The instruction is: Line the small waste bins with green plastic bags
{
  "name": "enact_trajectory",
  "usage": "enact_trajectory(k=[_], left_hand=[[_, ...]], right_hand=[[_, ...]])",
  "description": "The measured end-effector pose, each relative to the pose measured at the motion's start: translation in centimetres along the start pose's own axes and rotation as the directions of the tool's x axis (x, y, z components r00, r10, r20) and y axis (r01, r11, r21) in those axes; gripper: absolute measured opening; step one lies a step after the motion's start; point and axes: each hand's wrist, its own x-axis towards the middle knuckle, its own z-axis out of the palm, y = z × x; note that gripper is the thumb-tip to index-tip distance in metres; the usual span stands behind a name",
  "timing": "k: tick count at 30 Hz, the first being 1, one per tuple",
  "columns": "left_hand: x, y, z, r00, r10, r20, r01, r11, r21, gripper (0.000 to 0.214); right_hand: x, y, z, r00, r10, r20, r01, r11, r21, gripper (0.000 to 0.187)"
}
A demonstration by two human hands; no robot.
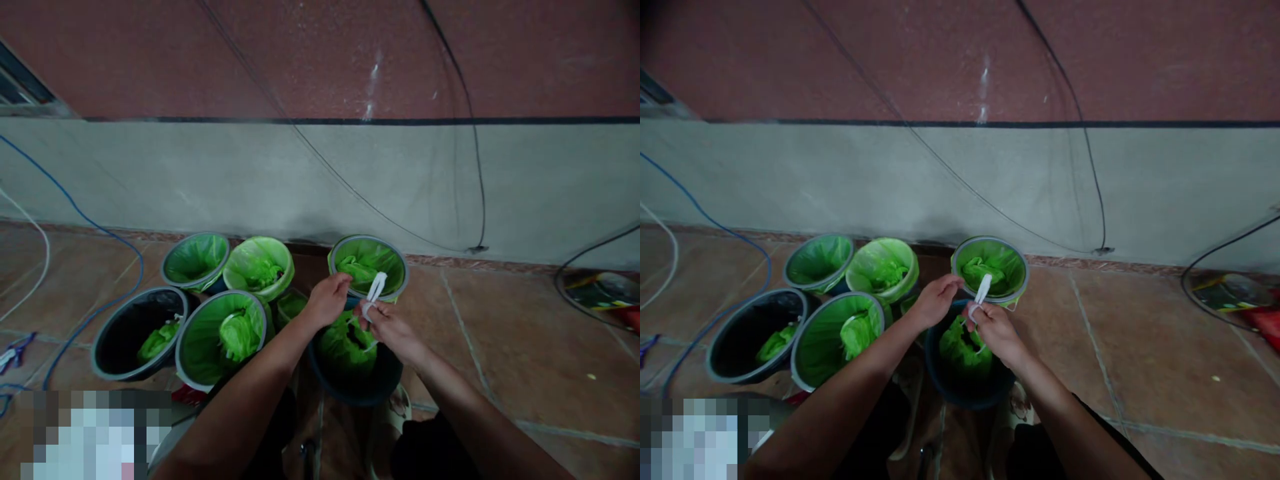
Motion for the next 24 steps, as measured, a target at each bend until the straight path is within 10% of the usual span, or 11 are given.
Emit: enact_trajectory(k=[6, 15, 24], left_hand=[[-1.1, -2.2, 3.0, 0.873, 0.079, 0.481, -0.08, 0.997, -0.019, 0.024], [-2.1, -4.3, 5.6, 0.903, -0.066, 0.425, 0.021, 0.994, 0.108, 0.03], [-1.8, -4.6, 6.1, 0.964, -0.183, 0.191, 0.251, 0.863, -0.439, 0.033]], right_hand=[[0.2, -0.3, -1.4, 0.998, 0.039, -0.055, -0.027, 0.981, 0.194, 0.044], [0.4, 0.4, -3.3, 0.971, 0.123, -0.203, -0.012, 0.88, 0.475, 0.037], [0.4, -0.4, -4.2, 0.869, 0.237, -0.434, -0.009, 0.885, 0.465, 0.039]])
